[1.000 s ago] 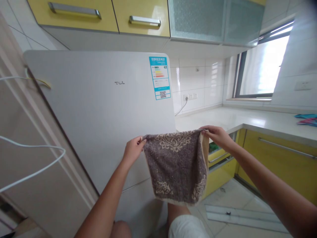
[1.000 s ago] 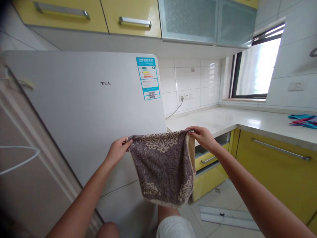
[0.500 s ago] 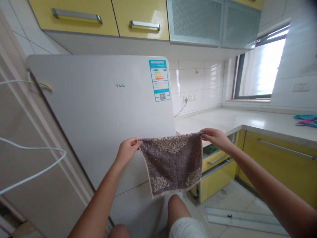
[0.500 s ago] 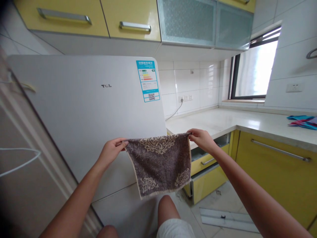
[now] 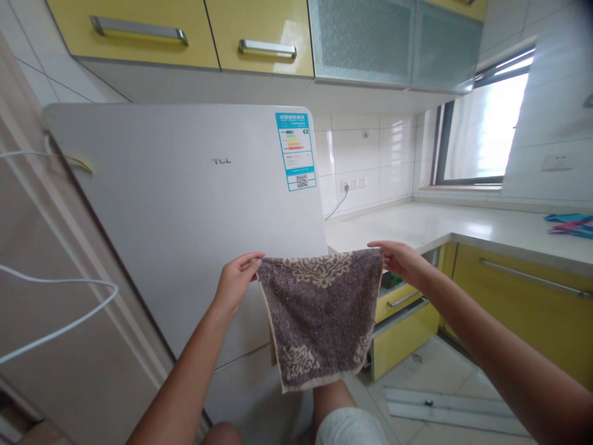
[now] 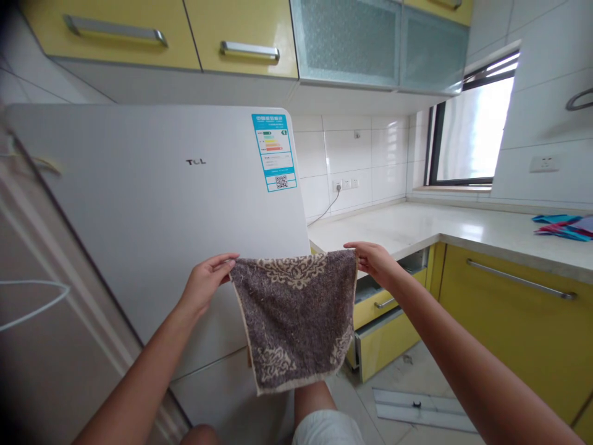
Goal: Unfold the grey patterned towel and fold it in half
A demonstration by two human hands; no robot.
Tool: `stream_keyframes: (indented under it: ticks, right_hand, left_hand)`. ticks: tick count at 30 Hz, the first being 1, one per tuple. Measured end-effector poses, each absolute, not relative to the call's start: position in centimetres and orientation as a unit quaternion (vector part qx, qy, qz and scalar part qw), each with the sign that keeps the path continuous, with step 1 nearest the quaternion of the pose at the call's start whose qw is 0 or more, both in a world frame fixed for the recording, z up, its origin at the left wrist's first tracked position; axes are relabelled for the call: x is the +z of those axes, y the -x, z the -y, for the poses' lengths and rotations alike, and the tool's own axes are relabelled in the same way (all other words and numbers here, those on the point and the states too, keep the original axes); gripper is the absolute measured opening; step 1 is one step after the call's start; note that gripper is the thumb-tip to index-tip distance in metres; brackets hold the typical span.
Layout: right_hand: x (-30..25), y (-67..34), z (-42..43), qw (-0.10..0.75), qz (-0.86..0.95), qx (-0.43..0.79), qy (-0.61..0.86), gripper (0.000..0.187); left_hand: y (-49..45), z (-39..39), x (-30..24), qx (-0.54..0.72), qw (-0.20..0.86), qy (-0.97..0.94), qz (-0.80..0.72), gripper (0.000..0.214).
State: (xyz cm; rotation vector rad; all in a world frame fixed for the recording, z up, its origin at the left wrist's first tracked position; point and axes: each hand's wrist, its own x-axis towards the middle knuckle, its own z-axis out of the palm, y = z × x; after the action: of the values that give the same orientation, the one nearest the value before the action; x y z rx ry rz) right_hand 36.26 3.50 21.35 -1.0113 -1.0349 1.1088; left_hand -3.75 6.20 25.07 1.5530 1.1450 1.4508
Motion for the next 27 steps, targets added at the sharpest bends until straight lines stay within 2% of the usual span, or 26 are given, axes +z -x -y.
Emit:
stream_keyframes:
  ticks: [2, 8, 13, 18, 22, 27]
  right_hand:
    - [21.3, -36.5, -3.6, 0.612, 0.461, 0.483, 0.423, 0.027]
    - [21.4, -37.2, -3.2, 0.562, 0.547, 0.382, 0.489, 0.046]
    - [21.0, -37.4, -3.1, 0.529, 0.560, 0.386, 0.507, 0.049]
    - [21.2, -37.1, -3.0, 0.455, 0.604, 0.344, 0.557, 0.046]
    - [21.3, -37.2, -2.5, 0.395, 0.669, 0.324, 0.540, 0.045]
    - [21.1, -37.7, -2.1, 0.326, 0.725, 0.235, 0.559, 0.040]
  left_hand:
    - [3.9, -6.2, 25.2, 0.557, 0.360, -0.602, -0.444, 0.062]
    - [4.3, -5.9, 25.6, 0.498, 0.331, -0.655, -0.461, 0.059]
    - [4.2, -6.4, 25.3, 0.374, 0.267, -0.725, -0.513, 0.064]
    - [3.5, -7.5, 24.6, 0.241, 0.125, -0.786, -0.556, 0.054]
    - [3.0, -7.8, 24.6, 0.220, 0.094, -0.799, -0.552, 0.049]
    - [2.7, -7.9, 25.0, 0.214, 0.071, -0.812, -0.538, 0.031]
